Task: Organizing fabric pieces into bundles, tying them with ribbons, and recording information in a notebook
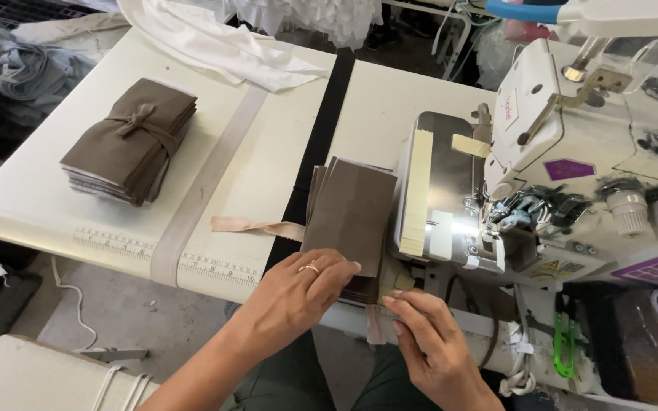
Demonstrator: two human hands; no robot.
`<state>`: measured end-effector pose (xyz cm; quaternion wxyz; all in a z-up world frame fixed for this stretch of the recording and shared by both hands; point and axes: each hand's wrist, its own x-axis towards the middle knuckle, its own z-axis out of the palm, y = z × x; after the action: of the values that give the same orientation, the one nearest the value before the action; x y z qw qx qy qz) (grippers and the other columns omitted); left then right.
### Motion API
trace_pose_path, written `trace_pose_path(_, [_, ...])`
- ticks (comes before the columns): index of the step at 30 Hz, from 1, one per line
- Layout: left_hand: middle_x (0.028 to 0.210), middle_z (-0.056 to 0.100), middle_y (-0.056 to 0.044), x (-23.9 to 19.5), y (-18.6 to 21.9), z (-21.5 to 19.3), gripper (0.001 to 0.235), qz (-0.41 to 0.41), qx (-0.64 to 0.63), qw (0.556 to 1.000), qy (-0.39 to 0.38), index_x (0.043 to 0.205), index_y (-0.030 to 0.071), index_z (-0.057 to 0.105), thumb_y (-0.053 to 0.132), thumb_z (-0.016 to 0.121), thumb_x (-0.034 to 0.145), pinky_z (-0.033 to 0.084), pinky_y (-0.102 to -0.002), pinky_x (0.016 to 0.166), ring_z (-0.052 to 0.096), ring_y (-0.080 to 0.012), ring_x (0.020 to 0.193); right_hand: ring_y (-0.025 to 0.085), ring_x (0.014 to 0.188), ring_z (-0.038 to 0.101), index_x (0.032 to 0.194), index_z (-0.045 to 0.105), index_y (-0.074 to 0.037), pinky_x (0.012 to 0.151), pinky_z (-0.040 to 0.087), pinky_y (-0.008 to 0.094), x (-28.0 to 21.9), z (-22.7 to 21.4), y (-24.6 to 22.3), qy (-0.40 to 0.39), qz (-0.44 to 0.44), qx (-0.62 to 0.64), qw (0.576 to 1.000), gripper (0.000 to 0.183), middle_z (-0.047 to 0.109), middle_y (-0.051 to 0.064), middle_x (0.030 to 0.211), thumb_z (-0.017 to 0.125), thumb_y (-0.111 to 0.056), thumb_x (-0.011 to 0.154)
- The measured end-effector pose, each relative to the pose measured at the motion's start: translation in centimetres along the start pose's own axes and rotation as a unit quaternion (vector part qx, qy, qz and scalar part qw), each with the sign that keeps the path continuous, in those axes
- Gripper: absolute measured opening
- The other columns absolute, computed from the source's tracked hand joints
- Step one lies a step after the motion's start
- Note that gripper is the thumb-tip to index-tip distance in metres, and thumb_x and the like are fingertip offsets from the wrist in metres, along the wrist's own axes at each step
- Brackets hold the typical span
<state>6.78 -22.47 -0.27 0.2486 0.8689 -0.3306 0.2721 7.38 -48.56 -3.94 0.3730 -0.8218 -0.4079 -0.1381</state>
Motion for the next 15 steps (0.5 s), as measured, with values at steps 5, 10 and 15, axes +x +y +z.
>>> trace_pose_path(5, [0.099, 0.070, -0.011, 0.5, -0.1, 0.5, 0.014, -0.051, -0.038, 0.997, 0.051, 0.113, 0.003, 0.061, 0.004, 0.066, 0.100, 0.056, -0.039, 0.075, 0.069, -0.0275, 0.089, 0.031, 0.124, 0.062, 0.139, 0.057, -0.002, 0.099, 0.059, 0.045, -0.2, 0.1, 0.3, -0.009, 0.006, -0.005, 1.000, 0.037, 0.060, 0.014, 0.131, 0.054, -0.007, 0.103])
trace_pose_path(10, [0.099, 0.074, -0.005, 0.3, -0.8, 1.1, 0.011, -0.132, -0.087, 0.986, 0.052, 0.108, 0.008, 0.064, 0.010, 0.068, 0.098, 0.055, -0.037, 0.073, 0.071, -0.0238, 0.092, 0.031, 0.120, 0.064, 0.137, 0.059, -0.001, 0.099, 0.058, 0.044, 0.4, 0.1, -0.3, 0.001, -0.002, 0.004, 1.000, 0.036, 0.061, 0.015, 0.130, 0.054, -0.007, 0.102])
trace_pose_path(15, [0.101, 0.069, -0.002, 0.7, -0.8, 0.7, 0.012, -0.163, -0.095, 0.981, 0.050, 0.112, 0.012, 0.065, 0.011, 0.065, 0.100, 0.054, -0.038, 0.065, 0.069, -0.0233, 0.086, 0.031, 0.120, 0.064, 0.137, 0.059, 0.000, 0.100, 0.058, 0.044, 0.5, 0.2, -0.6, 0.003, -0.007, -0.002, 1.000, 0.037, 0.062, 0.016, 0.129, 0.056, -0.002, 0.100])
